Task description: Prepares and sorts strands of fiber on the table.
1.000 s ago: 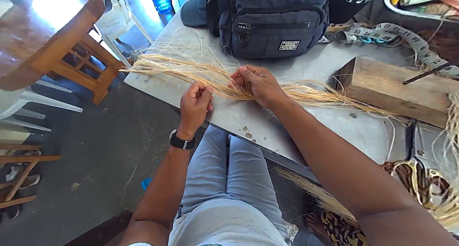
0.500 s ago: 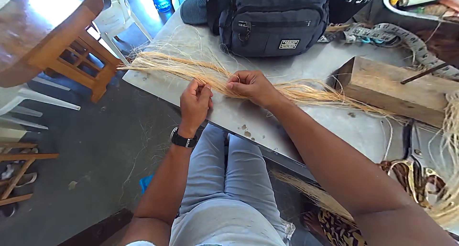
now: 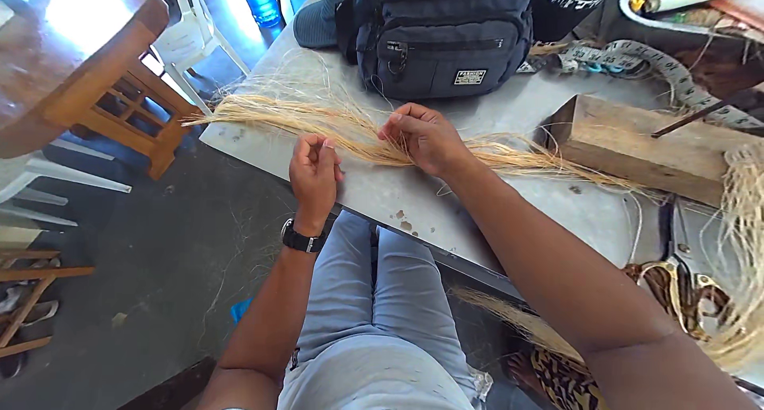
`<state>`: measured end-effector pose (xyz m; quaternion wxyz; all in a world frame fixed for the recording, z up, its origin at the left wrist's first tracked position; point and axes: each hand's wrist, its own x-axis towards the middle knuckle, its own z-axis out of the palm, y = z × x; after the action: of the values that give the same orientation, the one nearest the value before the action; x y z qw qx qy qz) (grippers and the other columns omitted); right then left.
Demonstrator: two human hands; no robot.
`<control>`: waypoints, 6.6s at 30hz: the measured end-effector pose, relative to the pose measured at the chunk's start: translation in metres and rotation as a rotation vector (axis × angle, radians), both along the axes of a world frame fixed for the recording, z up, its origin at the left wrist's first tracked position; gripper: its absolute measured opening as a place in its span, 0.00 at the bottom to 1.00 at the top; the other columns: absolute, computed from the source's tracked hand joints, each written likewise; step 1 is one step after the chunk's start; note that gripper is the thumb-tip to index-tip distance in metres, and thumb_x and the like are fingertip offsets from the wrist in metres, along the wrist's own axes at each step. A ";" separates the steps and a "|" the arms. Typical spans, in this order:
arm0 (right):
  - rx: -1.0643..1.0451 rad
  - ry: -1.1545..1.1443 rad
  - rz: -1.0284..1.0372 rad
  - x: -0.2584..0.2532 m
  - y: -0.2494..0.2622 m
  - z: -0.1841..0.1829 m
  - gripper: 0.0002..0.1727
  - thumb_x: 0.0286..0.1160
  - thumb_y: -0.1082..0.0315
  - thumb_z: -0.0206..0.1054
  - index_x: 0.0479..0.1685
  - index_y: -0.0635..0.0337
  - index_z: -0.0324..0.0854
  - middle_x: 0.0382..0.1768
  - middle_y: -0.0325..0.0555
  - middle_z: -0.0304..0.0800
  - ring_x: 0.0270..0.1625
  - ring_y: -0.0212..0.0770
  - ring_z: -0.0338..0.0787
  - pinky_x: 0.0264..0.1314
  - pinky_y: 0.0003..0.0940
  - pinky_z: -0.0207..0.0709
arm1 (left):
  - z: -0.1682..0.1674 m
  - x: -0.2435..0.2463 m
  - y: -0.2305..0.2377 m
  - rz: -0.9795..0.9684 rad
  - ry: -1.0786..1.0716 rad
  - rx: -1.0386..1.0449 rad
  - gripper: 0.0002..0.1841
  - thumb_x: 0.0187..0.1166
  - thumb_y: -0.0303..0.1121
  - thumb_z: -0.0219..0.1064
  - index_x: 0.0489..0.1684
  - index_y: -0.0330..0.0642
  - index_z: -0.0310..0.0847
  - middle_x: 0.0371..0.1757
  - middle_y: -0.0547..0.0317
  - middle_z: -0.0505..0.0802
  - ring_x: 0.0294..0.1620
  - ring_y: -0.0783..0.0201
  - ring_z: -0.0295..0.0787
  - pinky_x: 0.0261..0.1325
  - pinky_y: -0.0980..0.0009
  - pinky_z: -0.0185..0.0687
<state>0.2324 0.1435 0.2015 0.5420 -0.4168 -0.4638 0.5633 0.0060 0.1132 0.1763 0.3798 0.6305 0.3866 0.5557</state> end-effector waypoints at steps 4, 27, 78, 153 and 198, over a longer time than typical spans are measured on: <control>0.006 -0.023 0.025 -0.001 -0.001 -0.001 0.12 0.90 0.69 0.54 0.42 0.61 0.83 0.39 0.43 0.94 0.44 0.34 0.91 0.53 0.32 0.85 | 0.009 0.010 -0.009 -0.015 0.198 0.080 0.14 0.92 0.40 0.55 0.55 0.41 0.82 0.27 0.57 0.84 0.15 0.67 0.74 0.15 0.73 0.74; -0.011 -0.064 -0.021 -0.003 -0.001 0.001 0.11 0.92 0.69 0.54 0.44 0.61 0.80 0.28 0.42 0.91 0.31 0.30 0.89 0.40 0.25 0.83 | 0.050 -0.085 0.003 0.479 -0.071 0.011 0.23 0.94 0.44 0.50 0.85 0.52 0.55 0.51 0.65 0.85 0.29 0.72 0.86 0.32 0.75 0.87; 0.310 -0.481 0.101 -0.006 -0.003 -0.009 0.06 0.79 0.71 0.65 0.44 0.60 0.88 0.41 0.42 0.86 0.39 0.31 0.84 0.42 0.26 0.79 | 0.074 -0.017 0.046 -0.349 1.275 0.256 0.07 0.83 0.38 0.67 0.42 0.50 0.91 0.47 0.55 0.87 0.46 0.52 0.87 0.44 0.47 0.85; 0.294 0.423 -0.030 0.061 0.004 0.044 0.17 0.96 0.61 0.38 0.45 0.43 0.74 0.44 0.35 0.92 0.18 0.23 0.74 0.19 0.17 0.67 | 0.105 -0.182 0.104 0.648 0.065 0.093 0.14 0.86 0.40 0.62 0.61 0.42 0.77 0.41 0.67 0.87 0.32 0.73 0.85 0.35 0.74 0.84; 0.430 -1.123 0.091 0.003 -0.030 0.024 0.09 0.81 0.68 0.66 0.48 0.61 0.91 0.42 0.51 0.92 0.41 0.46 0.91 0.51 0.50 0.85 | 0.073 -0.236 -0.005 0.178 -0.497 -0.343 0.18 0.96 0.49 0.42 0.45 0.60 0.79 0.42 0.69 0.95 0.44 0.68 0.94 0.51 0.71 0.90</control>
<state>0.2350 0.1134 0.2255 0.2615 -0.5114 -0.8000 0.1734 -0.2304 0.1083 0.2492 0.5134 0.3655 0.4237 0.6506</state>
